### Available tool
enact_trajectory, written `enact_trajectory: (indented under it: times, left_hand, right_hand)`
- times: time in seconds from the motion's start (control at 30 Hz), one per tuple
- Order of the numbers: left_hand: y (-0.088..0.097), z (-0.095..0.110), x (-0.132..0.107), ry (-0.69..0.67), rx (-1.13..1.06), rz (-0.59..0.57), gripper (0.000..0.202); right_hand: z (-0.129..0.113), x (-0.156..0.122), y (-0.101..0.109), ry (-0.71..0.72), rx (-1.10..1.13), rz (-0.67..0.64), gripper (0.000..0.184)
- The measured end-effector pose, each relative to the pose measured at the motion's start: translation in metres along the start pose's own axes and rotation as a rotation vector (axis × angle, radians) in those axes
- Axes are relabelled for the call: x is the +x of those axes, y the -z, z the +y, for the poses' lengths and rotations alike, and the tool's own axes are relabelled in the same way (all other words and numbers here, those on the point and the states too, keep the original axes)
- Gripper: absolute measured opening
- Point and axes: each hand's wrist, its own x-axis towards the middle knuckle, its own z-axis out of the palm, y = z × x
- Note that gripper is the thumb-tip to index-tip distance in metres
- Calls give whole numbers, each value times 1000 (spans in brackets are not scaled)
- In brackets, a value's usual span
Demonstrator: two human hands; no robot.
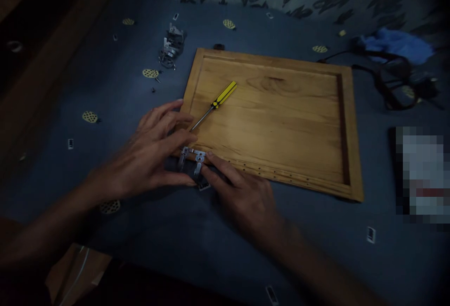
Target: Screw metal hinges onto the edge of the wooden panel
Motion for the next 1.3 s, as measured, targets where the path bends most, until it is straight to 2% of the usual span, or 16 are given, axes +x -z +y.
enact_trajectory:
  times: [0.33, 0.5, 0.67, 0.9, 1.3]
  left_hand:
    - [-18, 0, 0, 8, -10, -30, 52]
    - [-18, 1, 1, -14, -21, -69, 51]
    - [-18, 0, 1, -5, -46, -61, 53]
    - [-18, 1, 0, -5, -58, -53, 46]
    - [-21, -2, 1, -11, -128, -39, 45]
  right_hand:
    - [1, -3, -3, 5, -12, -9, 46]
    - [1, -1, -1, 5, -21, -1, 47]
    - [1, 0, -2, 2, -36, 17, 51]
    - [0, 2, -1, 10, 0, 47, 47]
    - [2, -1, -4, -1, -13, 2, 44]
